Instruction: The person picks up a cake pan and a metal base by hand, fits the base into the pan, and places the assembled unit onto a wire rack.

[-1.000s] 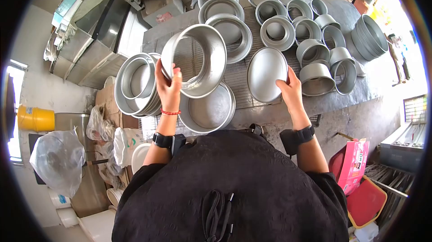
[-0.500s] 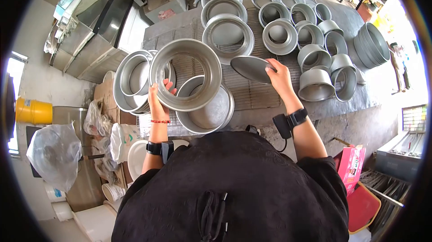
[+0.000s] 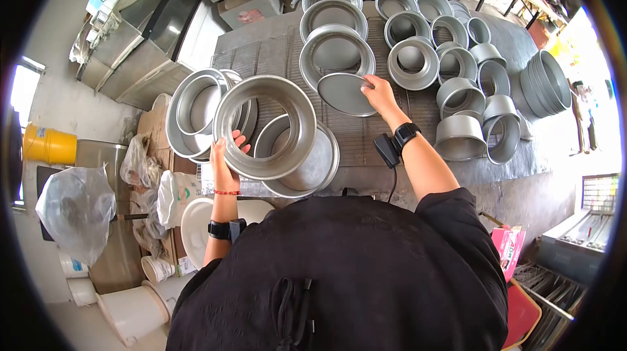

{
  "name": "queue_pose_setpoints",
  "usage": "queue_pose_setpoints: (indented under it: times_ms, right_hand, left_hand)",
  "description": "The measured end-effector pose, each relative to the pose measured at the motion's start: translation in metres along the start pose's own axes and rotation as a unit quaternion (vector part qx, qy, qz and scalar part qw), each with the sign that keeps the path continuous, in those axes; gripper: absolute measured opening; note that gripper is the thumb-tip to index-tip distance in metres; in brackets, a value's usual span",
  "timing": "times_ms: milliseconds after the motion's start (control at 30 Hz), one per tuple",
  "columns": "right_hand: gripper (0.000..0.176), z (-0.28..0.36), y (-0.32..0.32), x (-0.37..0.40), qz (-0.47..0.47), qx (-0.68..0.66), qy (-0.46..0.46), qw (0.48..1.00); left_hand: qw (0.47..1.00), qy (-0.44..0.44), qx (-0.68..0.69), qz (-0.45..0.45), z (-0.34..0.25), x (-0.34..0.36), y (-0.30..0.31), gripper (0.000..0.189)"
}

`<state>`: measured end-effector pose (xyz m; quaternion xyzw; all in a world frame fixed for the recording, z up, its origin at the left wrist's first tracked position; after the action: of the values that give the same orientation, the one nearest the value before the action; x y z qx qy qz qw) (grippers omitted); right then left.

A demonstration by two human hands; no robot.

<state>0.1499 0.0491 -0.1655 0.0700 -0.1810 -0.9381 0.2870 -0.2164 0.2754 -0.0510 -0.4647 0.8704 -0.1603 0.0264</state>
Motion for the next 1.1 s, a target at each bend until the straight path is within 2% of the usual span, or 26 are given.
queue_pose_setpoints:
  times_ms: [167,267,333,467,567,633,733,833,933,1033,1067,1100]
  right_hand:
    - [0.037,0.022,0.004,-0.016,0.033,0.007,0.033,0.999]
    - [0.030,0.037,0.000,-0.024,0.074,-0.026,0.058,0.995]
    - [0.026,0.046,-0.006,-0.026,0.097,-0.040,0.075,0.992]
    - [0.027,0.031,-0.017,-0.034,0.107,-0.020,0.069,0.992]
    - [0.030,0.018,-0.023,-0.038,0.111,0.015,0.076,0.991]
    - [0.037,0.013,-0.023,-0.041,0.115,0.062,0.080,0.988]
    - [0.050,0.012,-0.014,-0.041,0.020,0.206,0.039,0.978]
    - [0.058,0.028,-0.007,-0.030,0.004,0.250,0.020,0.968]
    - [0.055,0.055,0.002,-0.007,-0.099,0.285,0.128,0.945]
    - [0.051,0.077,0.005,0.022,0.015,0.129,0.113,0.985]
    - [0.048,0.085,-0.003,0.036,0.082,-0.009,0.093,0.992]
    - [0.046,0.089,-0.008,0.052,0.160,-0.030,0.024,0.986]
  left_hand:
    - [1.000,-0.001,0.000,-0.011,-0.001,0.006,0.008,0.058]
    - [0.999,-0.017,-0.031,-0.023,-0.006,0.010,0.005,0.046]
    - [0.999,-0.016,-0.031,-0.024,-0.004,0.011,0.006,0.047]
    - [0.999,-0.023,-0.039,-0.010,-0.009,0.016,-0.003,0.049]
    - [1.000,-0.010,-0.022,0.005,-0.007,0.017,-0.002,0.061]
    - [0.999,-0.017,-0.035,0.001,-0.006,0.018,-0.002,0.053]
    - [0.999,-0.016,-0.043,-0.005,-0.004,0.019,-0.001,0.050]
    - [1.000,-0.004,-0.025,-0.002,-0.003,0.019,0.000,0.058]
    - [1.000,0.008,-0.012,0.004,-0.001,0.019,-0.002,0.064]
    - [1.000,0.013,-0.009,0.027,-0.001,0.016,-0.010,0.067]
    - [0.999,0.014,-0.009,0.037,-0.001,0.014,-0.014,0.068]
    - [0.998,0.015,-0.014,0.051,0.000,0.014,-0.021,0.063]
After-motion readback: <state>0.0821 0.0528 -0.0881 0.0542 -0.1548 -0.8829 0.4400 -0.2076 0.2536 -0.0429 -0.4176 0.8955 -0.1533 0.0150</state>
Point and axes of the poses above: each hand's wrist, its own x-axis away from the middle knuckle, its own y-axis out of the back of the hand, z = x × y, the point moved 6 cm from there along -x, towards the middle knuckle, and after that the axes turned 4 degrees about x, right-handed, at the moved point
